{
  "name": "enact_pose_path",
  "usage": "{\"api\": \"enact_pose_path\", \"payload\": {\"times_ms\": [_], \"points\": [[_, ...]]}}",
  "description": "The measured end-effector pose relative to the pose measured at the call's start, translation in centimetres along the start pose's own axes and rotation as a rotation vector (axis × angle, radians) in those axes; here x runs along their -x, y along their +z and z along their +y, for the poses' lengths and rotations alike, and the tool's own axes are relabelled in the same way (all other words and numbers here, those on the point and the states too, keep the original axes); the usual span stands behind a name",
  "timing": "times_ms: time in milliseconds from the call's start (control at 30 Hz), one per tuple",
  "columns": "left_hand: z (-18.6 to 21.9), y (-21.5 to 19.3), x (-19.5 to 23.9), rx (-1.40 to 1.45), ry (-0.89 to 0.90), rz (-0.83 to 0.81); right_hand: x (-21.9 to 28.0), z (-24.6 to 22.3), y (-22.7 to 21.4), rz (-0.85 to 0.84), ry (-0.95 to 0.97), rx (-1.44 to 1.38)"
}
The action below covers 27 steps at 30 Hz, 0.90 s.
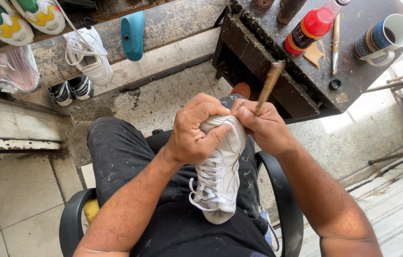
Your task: Apply red dye to a white sneaker using a brush and a wooden stick
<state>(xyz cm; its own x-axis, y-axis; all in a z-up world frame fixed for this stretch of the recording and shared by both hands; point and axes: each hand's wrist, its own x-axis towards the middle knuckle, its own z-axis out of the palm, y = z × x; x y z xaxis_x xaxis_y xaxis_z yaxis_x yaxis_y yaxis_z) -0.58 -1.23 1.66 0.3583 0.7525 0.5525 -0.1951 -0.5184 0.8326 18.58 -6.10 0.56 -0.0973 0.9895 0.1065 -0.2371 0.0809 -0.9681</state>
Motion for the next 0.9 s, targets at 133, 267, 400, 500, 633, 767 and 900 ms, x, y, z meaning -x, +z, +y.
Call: {"api": "enact_pose_path", "payload": {"times_ms": [133,267,400,500,633,767,900], "points": [[-0.6,-1.1,-0.2,0.049,0.002,-0.089,-0.8,0.1,0.3,-0.027,0.001,-0.092],[-0.7,-1.2,-0.2,0.044,-0.028,-0.108,-0.7,0.6,0.1,-0.048,-0.068,-0.013],[-1.3,-1.3,-0.1,0.054,-0.072,-0.092,-0.5,1.2,0.3,-0.032,-0.160,0.065],[-2.3,-1.7,-0.4,0.075,-0.101,-0.097,-0.7,1.7,-0.6,-0.039,-0.049,0.092],[-5.5,-2.0,0.5,0.071,-0.146,-0.060,-0.2,3.6,-1.9,-0.020,0.029,0.008],[-5.8,-1.7,2.0,-0.290,-0.215,0.063,0.1,5.2,-3.3,0.022,0.162,-0.025],[-1.2,-1.0,0.8,-0.398,-0.619,-0.144,0.5,5.5,-3.8,0.041,0.230,0.086]]}}
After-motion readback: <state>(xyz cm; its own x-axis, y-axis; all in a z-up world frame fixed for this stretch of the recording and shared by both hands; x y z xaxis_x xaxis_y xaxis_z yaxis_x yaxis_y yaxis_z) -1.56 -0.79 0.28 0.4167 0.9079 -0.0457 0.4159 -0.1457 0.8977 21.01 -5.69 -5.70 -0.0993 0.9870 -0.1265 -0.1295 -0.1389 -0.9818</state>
